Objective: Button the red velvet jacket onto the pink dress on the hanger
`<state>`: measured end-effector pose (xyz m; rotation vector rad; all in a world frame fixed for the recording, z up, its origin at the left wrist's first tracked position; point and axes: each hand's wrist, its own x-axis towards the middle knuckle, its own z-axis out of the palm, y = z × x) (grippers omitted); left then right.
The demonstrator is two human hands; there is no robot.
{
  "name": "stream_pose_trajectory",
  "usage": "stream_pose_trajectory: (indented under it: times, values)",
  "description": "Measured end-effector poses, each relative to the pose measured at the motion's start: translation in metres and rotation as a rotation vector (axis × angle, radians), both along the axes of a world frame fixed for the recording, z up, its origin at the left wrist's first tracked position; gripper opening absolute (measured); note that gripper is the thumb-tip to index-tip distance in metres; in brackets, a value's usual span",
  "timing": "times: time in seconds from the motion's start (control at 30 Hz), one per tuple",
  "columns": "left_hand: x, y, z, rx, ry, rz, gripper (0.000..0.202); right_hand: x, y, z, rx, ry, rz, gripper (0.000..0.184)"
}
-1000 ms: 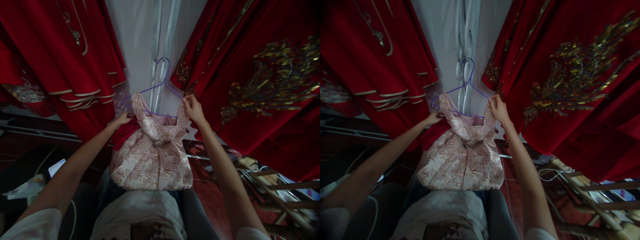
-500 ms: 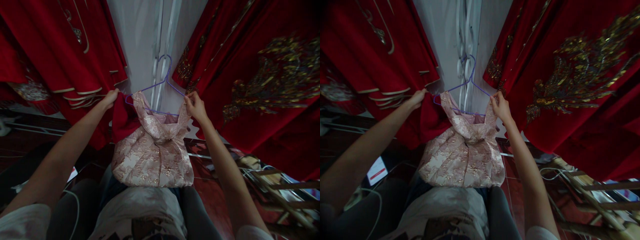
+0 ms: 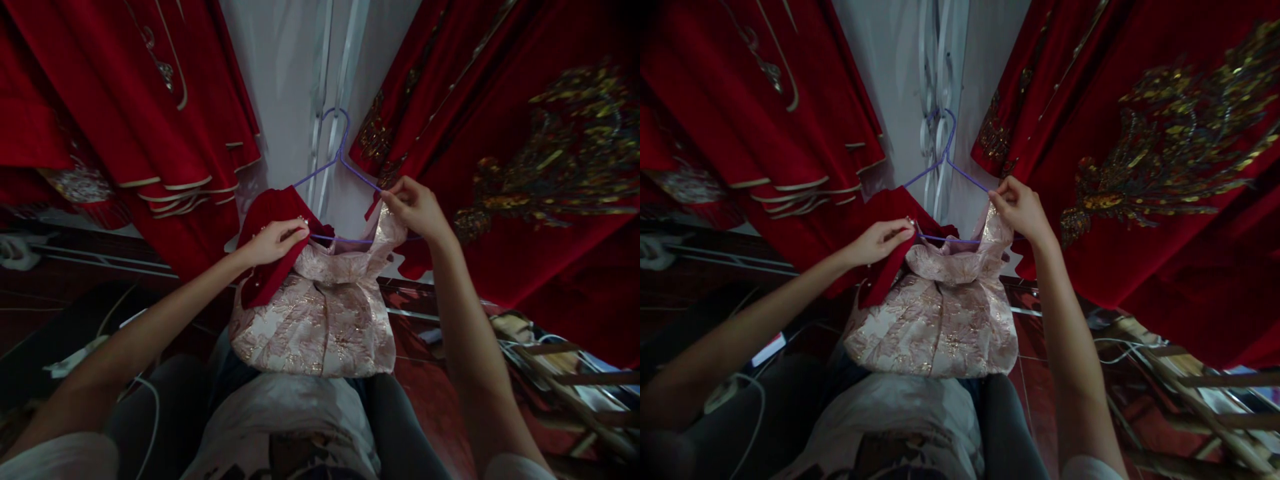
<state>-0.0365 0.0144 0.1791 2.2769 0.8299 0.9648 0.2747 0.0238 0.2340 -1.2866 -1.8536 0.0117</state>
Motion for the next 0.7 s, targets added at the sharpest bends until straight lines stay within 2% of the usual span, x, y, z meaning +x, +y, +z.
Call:
stream_pose_trajectory:
  times: [0.07, 0.13, 0.2, 0.27, 0.33, 0.4, 0.47, 0.53, 0.6, 0.67, 0.7]
  values:
    - [0.001, -0.017, -0.010, -0.005, 0.005, -0.023, 0.028, -0.001, 0.000, 0.002, -0.037, 0.011, 0.025, 0.035]
    - [0.003, -0.029, -0.012, -0.005, -0.002, -0.059, 0.026, -0.002, 0.001, 0.002, -0.067, 0.033, 0.051, 0.034]
    - [0.007, -0.033, -0.008, 0.002, 0.000, -0.104, 0.025, -0.002, 0.004, 0.000, -0.107, 0.063, 0.085, 0.034]
    - [0.008, -0.025, 0.000, 0.023, 0.029, -0.128, 0.026, -0.002, 0.008, -0.004, -0.152, 0.099, 0.121, 0.034]
    - [0.005, -0.007, 0.008, 0.056, 0.089, -0.114, 0.029, -0.004, 0.014, -0.010, -0.177, 0.149, 0.133, 0.035]
    - [-0.001, 0.018, 0.013, 0.084, 0.130, -0.030, 0.036, -0.006, 0.021, -0.018, -0.171, 0.194, 0.124, 0.036]
    - [-0.008, 0.046, 0.016, 0.164, 0.062, 0.153, 0.042, -0.009, 0.029, -0.026, -0.148, 0.222, 0.109, 0.038]
    - [-0.015, 0.073, 0.017, 0.302, -0.056, 0.418, 0.040, -0.011, 0.037, -0.034, -0.116, 0.236, 0.092, 0.041]
    - [-0.020, 0.097, 0.015, 0.378, -0.077, 0.573, 0.035, -0.010, 0.044, -0.038, -0.072, 0.248, 0.065, 0.046]
    - [-0.023, 0.116, 0.010, 0.329, 0.013, 0.584, 0.038, -0.004, 0.051, -0.038, -0.073, 0.238, 0.026, 0.052]
    - [-0.023, 0.123, 0.007, 0.285, 0.065, 0.567, 0.039, 0.000, 0.054, -0.035, -0.120, 0.214, 0.011, 0.055]
